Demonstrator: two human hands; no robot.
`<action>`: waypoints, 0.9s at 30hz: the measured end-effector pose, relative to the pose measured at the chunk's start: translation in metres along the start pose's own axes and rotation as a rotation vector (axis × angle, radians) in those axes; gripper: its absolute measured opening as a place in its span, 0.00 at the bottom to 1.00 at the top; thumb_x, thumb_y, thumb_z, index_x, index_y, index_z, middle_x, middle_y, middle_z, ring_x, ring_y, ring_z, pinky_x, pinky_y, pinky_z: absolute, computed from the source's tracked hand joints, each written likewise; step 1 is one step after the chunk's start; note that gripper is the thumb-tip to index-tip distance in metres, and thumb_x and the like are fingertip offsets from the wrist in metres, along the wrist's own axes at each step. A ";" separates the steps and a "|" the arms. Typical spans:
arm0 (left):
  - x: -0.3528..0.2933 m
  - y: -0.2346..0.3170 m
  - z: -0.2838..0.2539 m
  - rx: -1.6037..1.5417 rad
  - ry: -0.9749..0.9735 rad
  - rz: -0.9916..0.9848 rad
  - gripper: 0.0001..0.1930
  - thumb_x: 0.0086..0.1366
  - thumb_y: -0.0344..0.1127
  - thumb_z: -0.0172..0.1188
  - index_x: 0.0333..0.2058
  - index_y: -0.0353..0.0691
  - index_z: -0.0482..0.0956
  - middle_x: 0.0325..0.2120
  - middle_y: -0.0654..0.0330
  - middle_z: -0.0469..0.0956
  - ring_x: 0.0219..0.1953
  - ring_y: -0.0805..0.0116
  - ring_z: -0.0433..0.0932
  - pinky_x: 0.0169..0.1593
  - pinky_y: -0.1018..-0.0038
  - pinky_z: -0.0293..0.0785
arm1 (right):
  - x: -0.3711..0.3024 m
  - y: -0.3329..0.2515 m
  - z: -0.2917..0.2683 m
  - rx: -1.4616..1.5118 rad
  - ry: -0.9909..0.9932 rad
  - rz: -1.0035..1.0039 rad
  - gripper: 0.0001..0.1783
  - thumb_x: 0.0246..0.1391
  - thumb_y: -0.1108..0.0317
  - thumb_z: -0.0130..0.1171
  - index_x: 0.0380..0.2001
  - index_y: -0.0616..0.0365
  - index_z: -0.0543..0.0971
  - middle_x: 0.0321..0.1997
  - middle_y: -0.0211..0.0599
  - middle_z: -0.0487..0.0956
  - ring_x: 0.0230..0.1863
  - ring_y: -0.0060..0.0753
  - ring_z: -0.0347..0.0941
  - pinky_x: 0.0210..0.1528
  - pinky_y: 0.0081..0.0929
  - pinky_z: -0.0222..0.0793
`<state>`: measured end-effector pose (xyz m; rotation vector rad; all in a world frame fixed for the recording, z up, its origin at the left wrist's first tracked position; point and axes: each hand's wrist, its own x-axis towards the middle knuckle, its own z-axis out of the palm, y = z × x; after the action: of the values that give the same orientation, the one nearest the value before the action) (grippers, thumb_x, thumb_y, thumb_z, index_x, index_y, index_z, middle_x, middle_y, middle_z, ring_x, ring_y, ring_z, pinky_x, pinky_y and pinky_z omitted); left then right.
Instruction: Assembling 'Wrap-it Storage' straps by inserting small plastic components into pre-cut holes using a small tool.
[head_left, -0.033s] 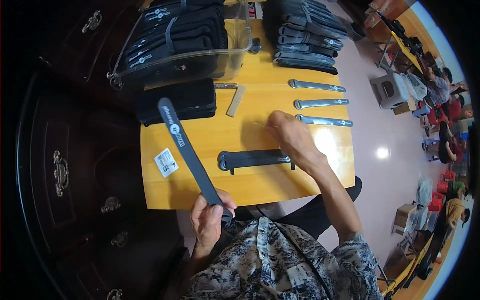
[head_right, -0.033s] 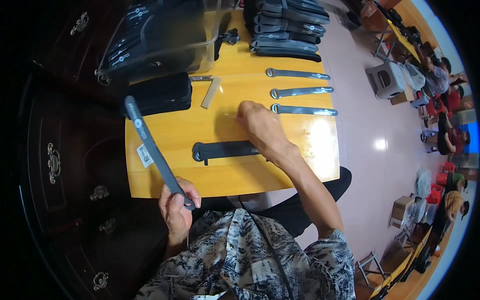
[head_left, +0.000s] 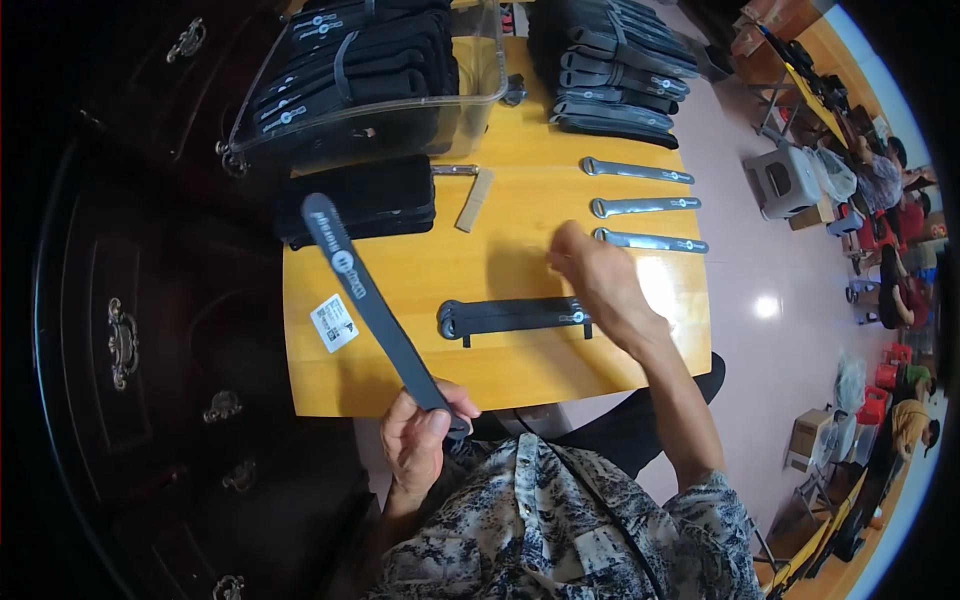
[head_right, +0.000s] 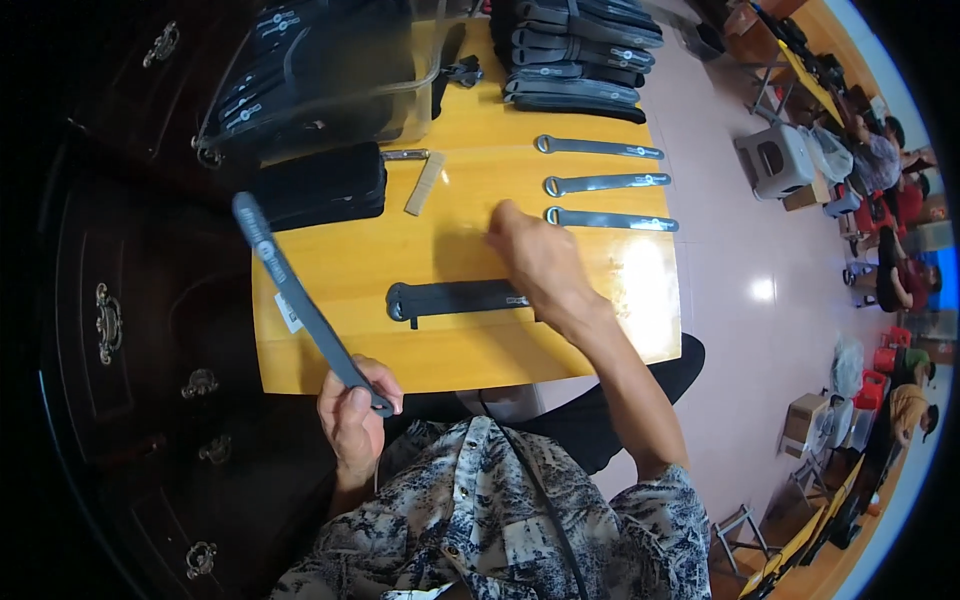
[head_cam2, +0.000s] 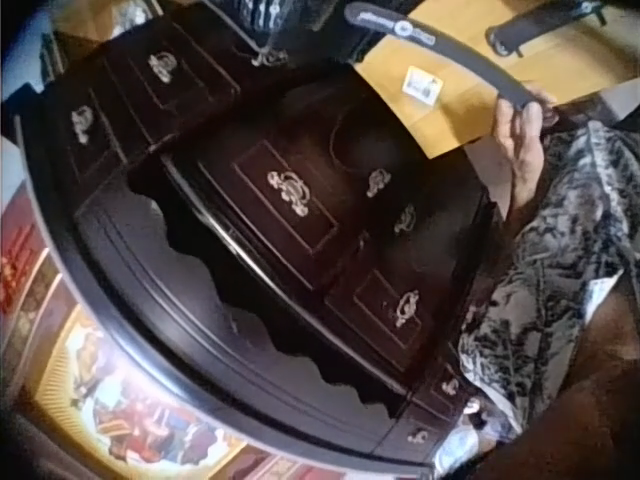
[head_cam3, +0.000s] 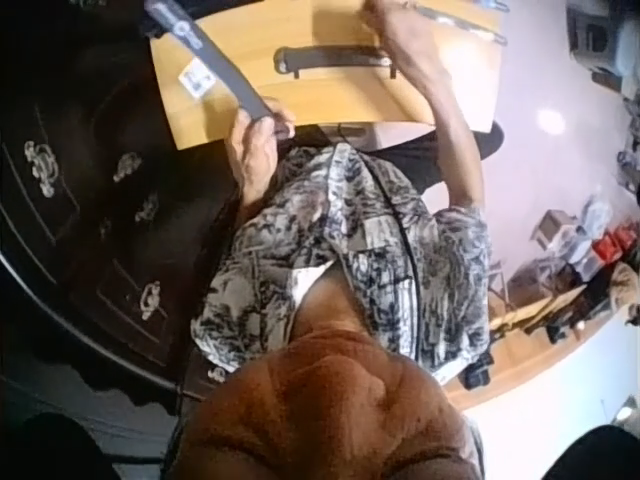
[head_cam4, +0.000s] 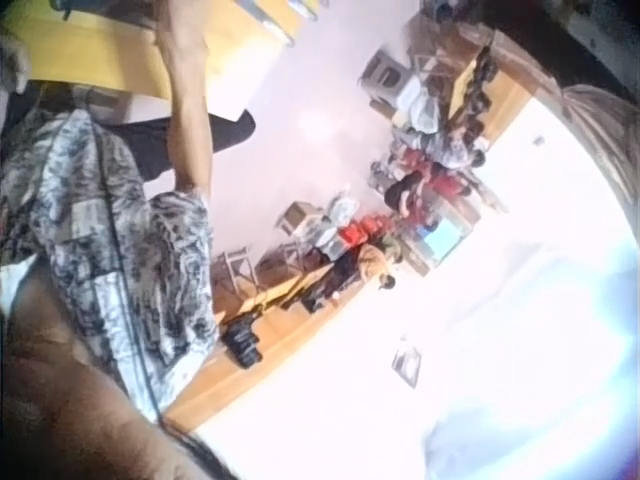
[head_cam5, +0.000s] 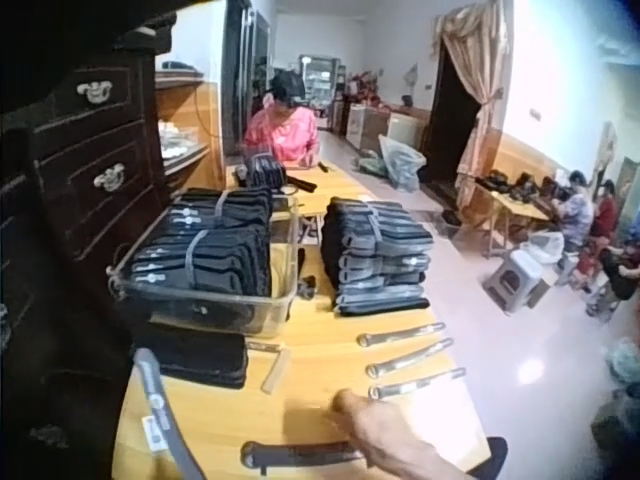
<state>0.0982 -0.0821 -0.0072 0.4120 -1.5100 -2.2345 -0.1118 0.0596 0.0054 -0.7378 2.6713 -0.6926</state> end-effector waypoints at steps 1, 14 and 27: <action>-0.002 0.000 -0.003 -0.045 -0.070 -0.017 0.12 0.63 0.36 0.52 0.38 0.30 0.73 0.25 0.55 0.74 0.28 0.67 0.73 0.32 0.74 0.69 | -0.014 0.008 -0.008 0.166 0.068 -0.018 0.09 0.56 0.65 0.55 0.35 0.60 0.72 0.27 0.39 0.77 0.30 0.38 0.76 0.33 0.32 0.71; 0.001 -0.006 0.039 -0.024 -0.438 -0.259 0.15 0.65 0.28 0.52 0.50 0.32 0.74 0.34 0.54 0.81 0.28 0.79 0.74 0.35 0.84 0.69 | -0.156 0.138 -0.049 1.046 0.832 0.307 0.12 0.62 0.60 0.52 0.41 0.56 0.74 0.24 0.28 0.74 0.14 0.07 0.53 0.15 0.08 0.46; 0.020 -0.018 0.082 -0.261 -0.549 -0.340 0.23 0.69 0.32 0.47 0.60 0.32 0.59 0.37 0.54 0.74 0.22 0.80 0.67 0.29 0.84 0.67 | -0.183 0.102 -0.073 0.941 1.179 0.065 0.08 0.61 0.64 0.52 0.40 0.55 0.69 0.25 0.32 0.73 0.17 0.14 0.62 0.14 0.11 0.57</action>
<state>0.0401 -0.0195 0.0058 -0.0428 -1.4355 -2.9447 -0.0293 0.2629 0.0398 0.1168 2.5222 -2.7045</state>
